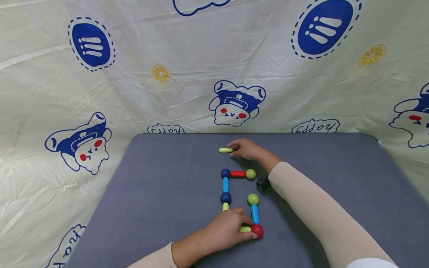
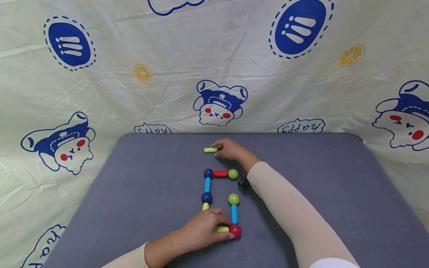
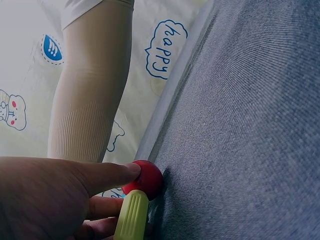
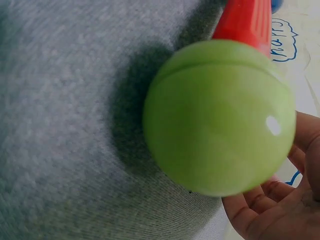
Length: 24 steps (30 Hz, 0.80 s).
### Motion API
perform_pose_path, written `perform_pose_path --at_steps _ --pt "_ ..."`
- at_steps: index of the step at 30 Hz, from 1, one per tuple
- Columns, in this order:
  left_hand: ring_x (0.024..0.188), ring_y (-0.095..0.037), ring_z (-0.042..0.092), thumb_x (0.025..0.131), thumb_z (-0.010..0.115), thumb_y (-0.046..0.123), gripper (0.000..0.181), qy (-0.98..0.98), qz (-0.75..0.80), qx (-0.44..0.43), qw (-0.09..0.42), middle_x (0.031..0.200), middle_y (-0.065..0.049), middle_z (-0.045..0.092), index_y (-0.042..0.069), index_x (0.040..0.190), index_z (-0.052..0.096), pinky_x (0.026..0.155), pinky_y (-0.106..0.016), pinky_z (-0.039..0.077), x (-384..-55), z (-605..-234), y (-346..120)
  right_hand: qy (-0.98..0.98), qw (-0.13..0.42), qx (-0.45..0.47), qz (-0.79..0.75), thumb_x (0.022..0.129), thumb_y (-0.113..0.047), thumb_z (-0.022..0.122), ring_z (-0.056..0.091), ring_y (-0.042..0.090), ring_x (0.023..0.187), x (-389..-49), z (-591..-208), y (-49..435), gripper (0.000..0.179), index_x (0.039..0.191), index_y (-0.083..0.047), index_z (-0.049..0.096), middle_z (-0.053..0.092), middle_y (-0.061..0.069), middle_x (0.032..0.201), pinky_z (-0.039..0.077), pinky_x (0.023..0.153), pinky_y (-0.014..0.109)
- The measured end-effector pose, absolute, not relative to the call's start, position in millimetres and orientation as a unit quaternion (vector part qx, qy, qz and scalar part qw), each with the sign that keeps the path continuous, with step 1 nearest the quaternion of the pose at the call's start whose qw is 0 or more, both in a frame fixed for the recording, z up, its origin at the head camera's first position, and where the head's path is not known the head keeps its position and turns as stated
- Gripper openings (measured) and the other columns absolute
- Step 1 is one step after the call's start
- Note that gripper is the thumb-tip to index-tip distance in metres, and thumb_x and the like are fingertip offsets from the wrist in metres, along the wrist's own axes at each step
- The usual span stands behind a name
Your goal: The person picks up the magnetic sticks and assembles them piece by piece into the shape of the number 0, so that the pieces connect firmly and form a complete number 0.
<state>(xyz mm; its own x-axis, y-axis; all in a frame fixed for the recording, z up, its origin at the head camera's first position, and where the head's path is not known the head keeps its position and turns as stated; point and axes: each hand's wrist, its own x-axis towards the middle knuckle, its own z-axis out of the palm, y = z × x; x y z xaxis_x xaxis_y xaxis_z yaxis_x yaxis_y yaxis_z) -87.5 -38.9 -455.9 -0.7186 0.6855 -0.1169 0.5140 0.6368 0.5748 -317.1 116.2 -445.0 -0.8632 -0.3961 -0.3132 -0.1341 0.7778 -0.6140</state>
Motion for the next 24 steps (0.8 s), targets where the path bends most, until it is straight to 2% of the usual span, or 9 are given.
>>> perform_pose_path --at_steps 7,18,24 --pt "0.079 0.007 0.048 0.092 0.075 0.037 0.031 0.889 0.267 0.331 0.173 0.092 0.009 0.064 0.016 0.114 0.077 0.064 -0.009 0.043 -87.6 -455.0 -39.7 0.922 0.212 -0.156 -0.285 0.096 -0.02 0.07 0.058 0.029 0.115 -317.6 -446.1 114.0 0.035 0.131 -0.017 0.066 0.062 0.014 0.134 0.051 0.098 0.043" --pt "0.079 0.007 0.048 0.092 0.075 0.039 0.032 0.891 0.262 0.33 0.169 0.093 0.01 0.064 0.017 0.115 0.077 0.064 -0.009 0.042 -87.7 -456.6 -38.4 0.928 0.203 -0.158 -0.268 0.095 -0.021 0.071 0.057 0.027 0.109 -312.6 -445.1 108.6 0.021 0.114 -0.013 0.073 0.065 0.013 0.123 0.05 0.095 0.04" --pt "0.079 0.007 0.048 0.091 0.075 0.038 0.032 0.89 0.266 0.323 0.179 0.093 0.01 0.063 0.017 0.116 0.077 0.064 -0.01 0.043 -87.9 -455.5 -38.8 0.927 0.213 -0.158 -0.265 0.096 -0.019 0.07 0.058 0.024 0.101 -312.9 -445.2 110.3 0.018 0.111 -0.011 0.074 0.069 0.011 0.117 0.051 0.091 0.037"
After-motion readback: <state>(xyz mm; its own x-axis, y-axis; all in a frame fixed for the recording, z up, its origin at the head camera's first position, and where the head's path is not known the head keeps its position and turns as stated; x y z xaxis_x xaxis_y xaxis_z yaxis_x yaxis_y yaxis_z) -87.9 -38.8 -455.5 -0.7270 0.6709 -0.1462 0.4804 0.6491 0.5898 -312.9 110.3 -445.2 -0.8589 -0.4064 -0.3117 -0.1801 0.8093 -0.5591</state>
